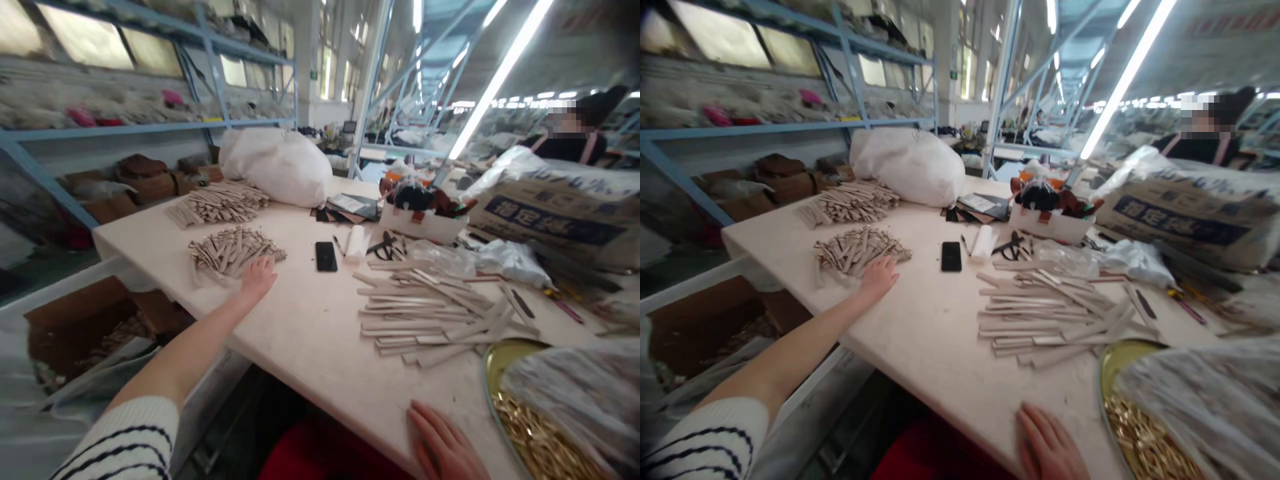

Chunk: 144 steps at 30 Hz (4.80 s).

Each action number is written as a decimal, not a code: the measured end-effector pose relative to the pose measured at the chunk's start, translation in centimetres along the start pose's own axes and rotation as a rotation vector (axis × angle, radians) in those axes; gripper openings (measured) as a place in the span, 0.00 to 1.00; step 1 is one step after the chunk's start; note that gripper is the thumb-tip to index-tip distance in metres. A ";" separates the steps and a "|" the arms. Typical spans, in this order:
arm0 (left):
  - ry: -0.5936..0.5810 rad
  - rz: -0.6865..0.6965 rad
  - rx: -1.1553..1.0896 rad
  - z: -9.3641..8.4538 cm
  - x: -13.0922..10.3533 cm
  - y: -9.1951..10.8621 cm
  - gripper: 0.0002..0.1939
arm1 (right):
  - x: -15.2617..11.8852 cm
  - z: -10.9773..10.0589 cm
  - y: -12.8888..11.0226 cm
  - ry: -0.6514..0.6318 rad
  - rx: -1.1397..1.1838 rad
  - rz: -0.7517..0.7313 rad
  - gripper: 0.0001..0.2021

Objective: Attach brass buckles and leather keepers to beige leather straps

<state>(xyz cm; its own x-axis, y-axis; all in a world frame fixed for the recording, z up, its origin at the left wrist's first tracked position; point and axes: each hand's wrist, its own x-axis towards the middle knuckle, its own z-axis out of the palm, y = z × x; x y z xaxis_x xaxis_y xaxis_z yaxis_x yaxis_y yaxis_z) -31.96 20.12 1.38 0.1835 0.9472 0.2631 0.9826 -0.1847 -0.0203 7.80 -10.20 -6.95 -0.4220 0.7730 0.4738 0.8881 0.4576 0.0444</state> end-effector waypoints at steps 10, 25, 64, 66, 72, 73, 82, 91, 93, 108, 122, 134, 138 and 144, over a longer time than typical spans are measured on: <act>-0.095 0.095 -0.138 3.9 -4.6 2.3 0.23 | 0.8 -2.1 -1.8 -0.272 0.129 0.240 0.18; -0.069 0.134 -0.251 3.5 -6.5 1.7 0.24 | 3.1 -4.5 -2.6 -0.564 -0.177 -0.060 0.27; -0.511 0.486 -0.239 0.2 -6.6 3.6 0.23 | 3.2 -0.7 -2.1 -0.289 -0.052 0.890 0.29; -0.512 0.480 -0.234 0.1 -6.7 3.6 0.23 | 3.2 -0.6 -2.0 -0.287 -0.076 0.869 0.28; -0.516 0.497 -0.234 0.2 -7.1 3.4 0.23 | 2.9 -0.2 -2.0 -0.231 -0.111 0.832 0.27; -0.511 0.499 -0.235 0.3 -7.2 3.3 0.23 | 2.8 -0.2 -2.0 -0.229 -0.112 0.830 0.27; -0.397 0.620 -0.291 0.8 -8.7 1.1 0.24 | 2.2 0.1 -1.8 -0.218 -0.123 0.822 0.28; -0.387 0.745 -0.354 0.7 -9.2 -0.2 0.28 | 1.9 0.0 -1.7 -0.254 -0.121 0.834 0.29; -0.402 0.760 -0.365 0.7 -9.2 -0.3 0.29 | 2.0 0.0 -1.7 -0.253 -0.125 0.832 0.29; -0.377 0.773 -0.329 0.6 -9.3 -0.4 0.27 | 2.3 -0.1 -1.9 -0.260 -0.174 0.809 0.28; -0.359 1.151 -0.367 -0.1 -17.2 9.4 0.30 | 2.2 0.1 -1.6 -0.236 -0.199 0.793 0.26; -0.217 0.731 -0.166 0.2 -16.0 4.0 0.37 | 3.9 -1.0 -2.7 -0.025 0.116 1.059 0.21; -0.258 1.083 -0.212 -0.1 -17.6 12.7 0.34 | 2.5 -1.5 -9.2 0.002 0.202 1.098 0.23; -0.249 1.556 -0.210 -0.9 -18.7 27.6 0.28 | -12.6 -2.9 -24.3 -0.106 0.287 1.212 0.20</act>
<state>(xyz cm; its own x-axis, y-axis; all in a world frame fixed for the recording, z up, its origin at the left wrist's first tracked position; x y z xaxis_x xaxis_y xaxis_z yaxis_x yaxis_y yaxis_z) -8.27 -2.97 -3.24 0.9827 -0.1795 -0.0450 -0.1785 -0.9836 0.0259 -7.87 -32.34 -11.44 0.6147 0.7887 0.0015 0.6485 -0.5044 -0.5700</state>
